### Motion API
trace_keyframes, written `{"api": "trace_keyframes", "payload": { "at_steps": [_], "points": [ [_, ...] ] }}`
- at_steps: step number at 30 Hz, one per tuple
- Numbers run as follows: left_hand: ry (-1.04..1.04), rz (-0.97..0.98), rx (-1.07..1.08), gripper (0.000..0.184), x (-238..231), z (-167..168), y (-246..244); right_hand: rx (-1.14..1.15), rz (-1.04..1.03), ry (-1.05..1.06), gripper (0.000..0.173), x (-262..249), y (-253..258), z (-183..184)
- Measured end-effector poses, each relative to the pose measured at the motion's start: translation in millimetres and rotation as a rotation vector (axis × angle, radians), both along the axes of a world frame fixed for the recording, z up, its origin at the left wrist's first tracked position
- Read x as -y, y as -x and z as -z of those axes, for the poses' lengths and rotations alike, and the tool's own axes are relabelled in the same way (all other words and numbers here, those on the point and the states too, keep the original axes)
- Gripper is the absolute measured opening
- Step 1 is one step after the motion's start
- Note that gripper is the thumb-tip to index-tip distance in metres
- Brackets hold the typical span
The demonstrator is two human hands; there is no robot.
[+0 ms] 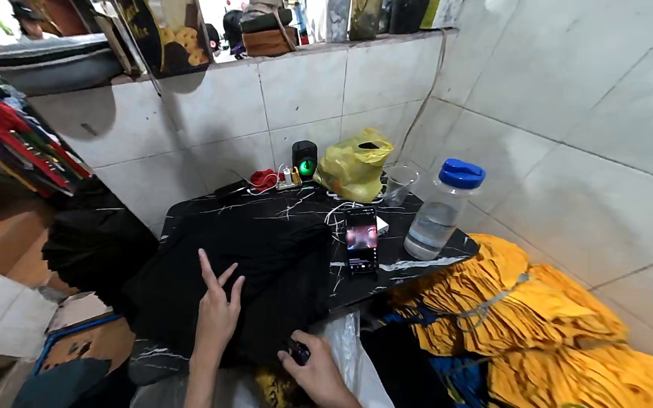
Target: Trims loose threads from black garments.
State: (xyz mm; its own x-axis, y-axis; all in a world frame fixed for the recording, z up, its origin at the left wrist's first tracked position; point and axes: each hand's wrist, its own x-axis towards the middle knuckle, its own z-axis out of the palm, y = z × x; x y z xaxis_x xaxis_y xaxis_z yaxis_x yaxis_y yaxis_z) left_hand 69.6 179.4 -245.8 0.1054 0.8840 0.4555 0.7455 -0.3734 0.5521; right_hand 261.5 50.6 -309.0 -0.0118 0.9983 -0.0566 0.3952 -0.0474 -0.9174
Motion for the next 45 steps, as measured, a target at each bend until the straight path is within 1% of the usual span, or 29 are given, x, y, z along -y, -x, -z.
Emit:
{"api": "trace_keyframes", "payload": {
  "at_steps": [1,2,3,5,6,8,10,13,14,16,19,20,23,24,27,30,32,33,36,37,39,40,42,45],
  "points": [
    [0.021,0.014,-0.079,0.079,-8,7,4,-0.077,0.020,0.005,0.028,1,2,3],
    [0.012,0.026,-0.157,0.062,-17,19,6,-0.153,0.027,0.026,0.030,1,4,7],
    [-0.020,0.027,-0.225,0.050,-25,31,7,-0.217,0.027,0.058,0.037,1,6,10],
    [-0.038,0.023,-0.290,0.050,-31,44,6,-0.320,0.026,0.143,0.058,3,9,12],
    [-0.038,0.028,-0.283,0.051,-30,45,7,-0.351,0.021,0.155,0.059,4,10,13],
    [-0.040,0.044,-0.250,0.051,-27,45,8,-0.378,0.027,0.101,0.035,7,12,14],
    [-0.057,0.066,-0.214,0.052,-18,42,11,-0.471,0.011,0.067,0.025,9,9,13],
    [-0.153,0.121,-0.127,0.047,12,35,10,-0.632,0.077,0.181,0.018,13,8,7],
    [-0.174,0.155,-0.079,0.041,26,34,8,-0.681,0.096,0.232,0.021,14,8,8],
    [-0.117,0.259,0.015,0.032,55,38,8,-0.743,0.106,0.289,0.022,16,8,9],
    [0.067,0.415,0.059,0.041,83,56,22,-0.691,0.062,0.246,0.018,18,5,6],
    [0.082,0.426,0.050,0.039,87,60,27,-0.645,0.035,0.206,0.018,17,4,5],
    [0.027,0.405,0.023,0.020,96,66,35,-0.526,-0.001,0.114,0.023,16,0,5],
    [-0.003,0.386,0.034,0.016,98,65,35,-0.500,0.000,0.087,0.024,16,1,4],
    [-0.100,0.320,0.043,0.011,103,61,33,-0.397,-0.016,0.021,0.026,16,-1,3],
    [-0.174,0.223,0.044,0.012,111,56,25,-0.292,-0.034,-0.045,0.023,17,-4,3],
    [-0.157,0.177,0.143,0.015,122,55,11,-0.265,-0.026,-0.079,0.023,18,-1,-1],
    [-0.117,0.168,0.255,0.015,128,54,1,-0.260,-0.020,-0.084,0.024,19,1,-4],
    [0.042,0.147,0.702,0.013,142,48,-29,-0.250,0.001,-0.086,0.027,21,3,-11],
    [0.059,0.128,0.807,0.017,144,47,-36,-0.241,0.006,-0.088,0.028,22,3,-11],
    [0.059,0.102,0.949,0.034,147,44,-44,-0.240,0.002,-0.094,0.028,23,3,-9],
    [0.050,0.092,0.971,0.036,148,43,-47,-0.248,-0.005,-0.099,0.027,24,3,-8],
    [0.028,0.074,0.962,0.031,148,42,-49,-0.266,-0.016,-0.112,0.026,26,3,-6],
    [0.028,0.086,0.892,0.026,149,43,-51,-0.264,-0.008,-0.098,0.037,25,4,-8]
  ]
}}
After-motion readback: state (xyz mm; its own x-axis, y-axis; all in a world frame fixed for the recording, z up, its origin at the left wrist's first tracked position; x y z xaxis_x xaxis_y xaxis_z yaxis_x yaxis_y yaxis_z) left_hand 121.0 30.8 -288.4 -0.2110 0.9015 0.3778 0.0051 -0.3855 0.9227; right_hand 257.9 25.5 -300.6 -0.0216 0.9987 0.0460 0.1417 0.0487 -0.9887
